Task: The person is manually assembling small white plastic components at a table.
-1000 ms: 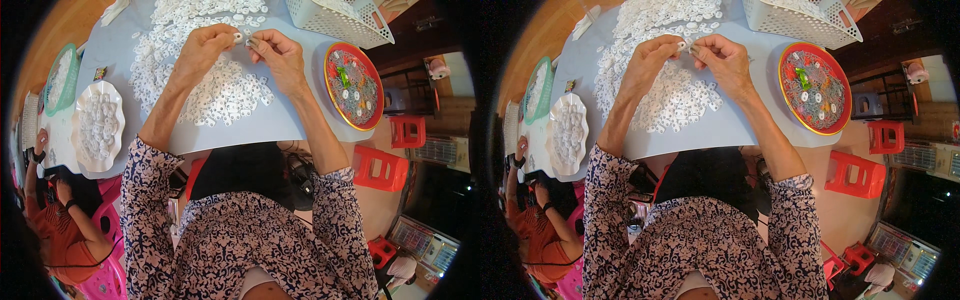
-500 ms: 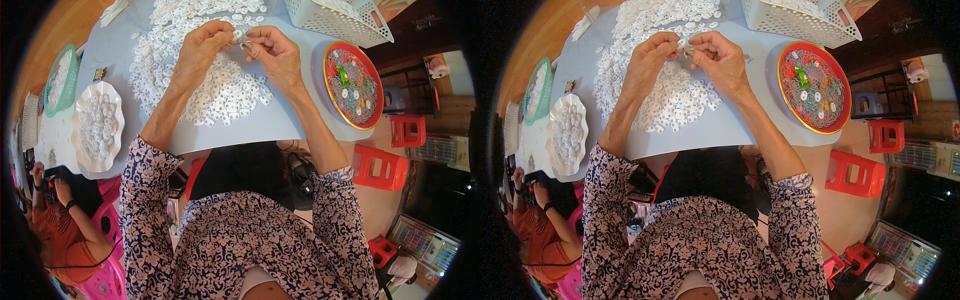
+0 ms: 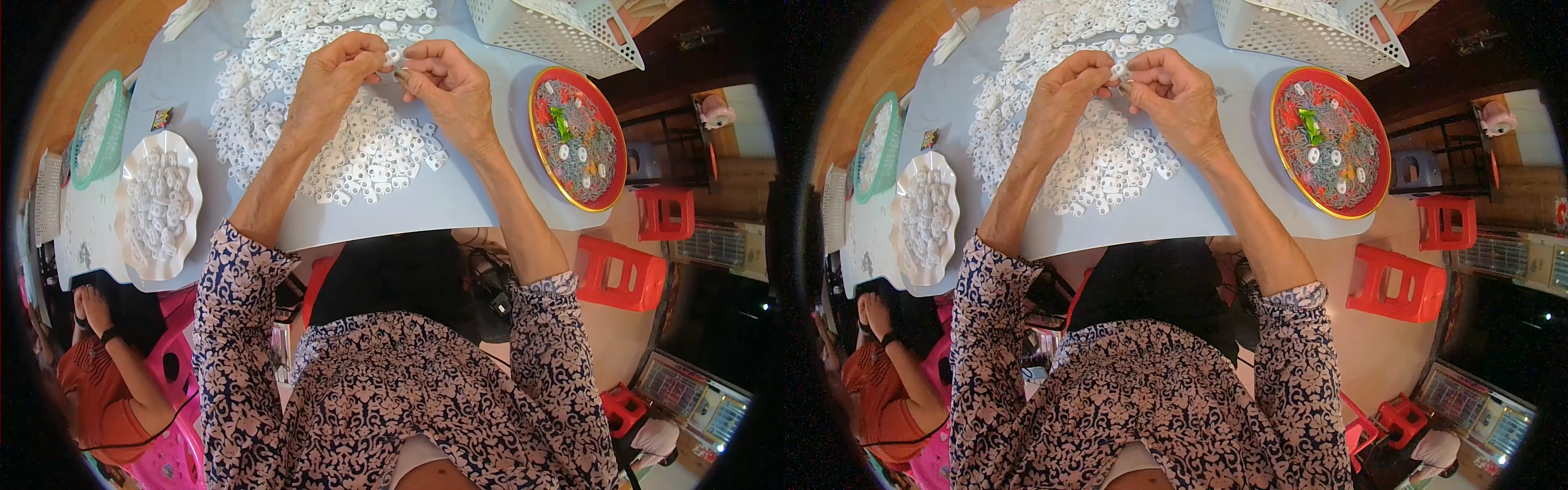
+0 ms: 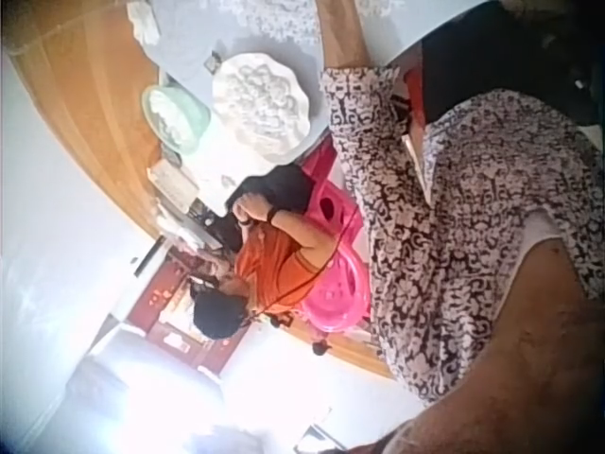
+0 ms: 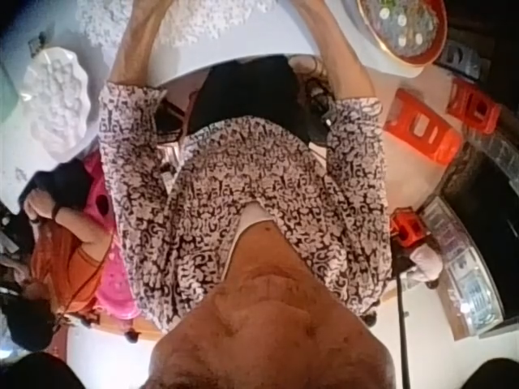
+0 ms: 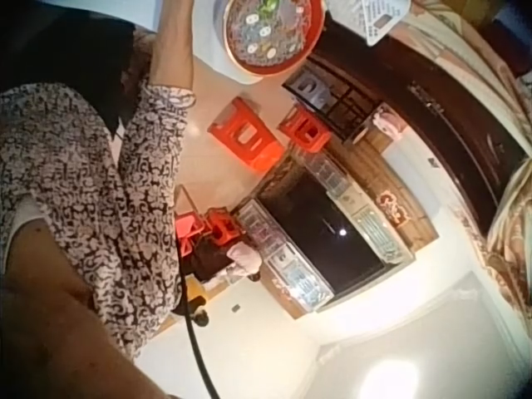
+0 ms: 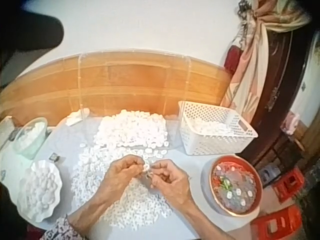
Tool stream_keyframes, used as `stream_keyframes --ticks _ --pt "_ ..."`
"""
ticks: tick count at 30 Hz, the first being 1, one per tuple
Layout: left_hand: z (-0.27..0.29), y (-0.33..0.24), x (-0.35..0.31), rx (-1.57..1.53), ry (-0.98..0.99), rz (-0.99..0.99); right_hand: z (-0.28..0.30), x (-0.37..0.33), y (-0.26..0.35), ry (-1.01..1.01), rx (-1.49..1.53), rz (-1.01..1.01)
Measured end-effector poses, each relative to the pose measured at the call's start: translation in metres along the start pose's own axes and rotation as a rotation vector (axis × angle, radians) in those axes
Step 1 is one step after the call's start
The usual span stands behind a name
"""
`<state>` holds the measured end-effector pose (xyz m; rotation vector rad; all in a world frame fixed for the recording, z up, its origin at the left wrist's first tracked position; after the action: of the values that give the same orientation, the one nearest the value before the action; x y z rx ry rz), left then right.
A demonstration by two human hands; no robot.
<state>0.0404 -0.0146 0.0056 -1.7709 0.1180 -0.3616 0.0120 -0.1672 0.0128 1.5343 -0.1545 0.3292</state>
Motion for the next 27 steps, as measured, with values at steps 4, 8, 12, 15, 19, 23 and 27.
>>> stream_keyframes --ticks 4,8,12,15,19,23,27 --pt "0.001 -0.003 -0.001 0.015 0.02 -0.011 0.0 0.0 -0.001 0.002 0.017 -0.002" --pt "0.0 -0.003 -0.001 0.048 0.039 -0.023 0.001 0.0 -0.001 -0.005 -0.007 -0.004" --pt "-0.002 -0.002 -0.001 0.117 0.04 -0.006 -0.001 -0.001 0.002 -0.008 -0.019 -0.006" --pt "-0.007 -0.005 -0.001 0.219 0.038 -0.114 0.0 -0.001 0.002 -0.042 -0.007 -0.026" --pt "-0.005 -0.008 -0.002 0.233 0.041 -0.12 0.0 -0.002 0.002 -0.007 -0.014 -0.011" --pt "-0.007 -0.012 -0.002 0.323 0.053 -0.132 0.0 -0.001 0.001 -0.012 0.007 0.018" --pt "-0.01 -0.008 -0.003 0.407 0.217 -0.101 0.002 -0.001 0.0 -0.025 -0.007 0.019"
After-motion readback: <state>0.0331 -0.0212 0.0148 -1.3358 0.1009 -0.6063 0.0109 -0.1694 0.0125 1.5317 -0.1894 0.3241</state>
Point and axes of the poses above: each hand's wrist, its own x-axis towards the middle knuckle, its own z-axis out of the back of the hand, y = z × x, the point moved 4 cm from there along x, towards the middle knuckle, and after that the axes turned 1 degree about y, right-handed, at the moved point
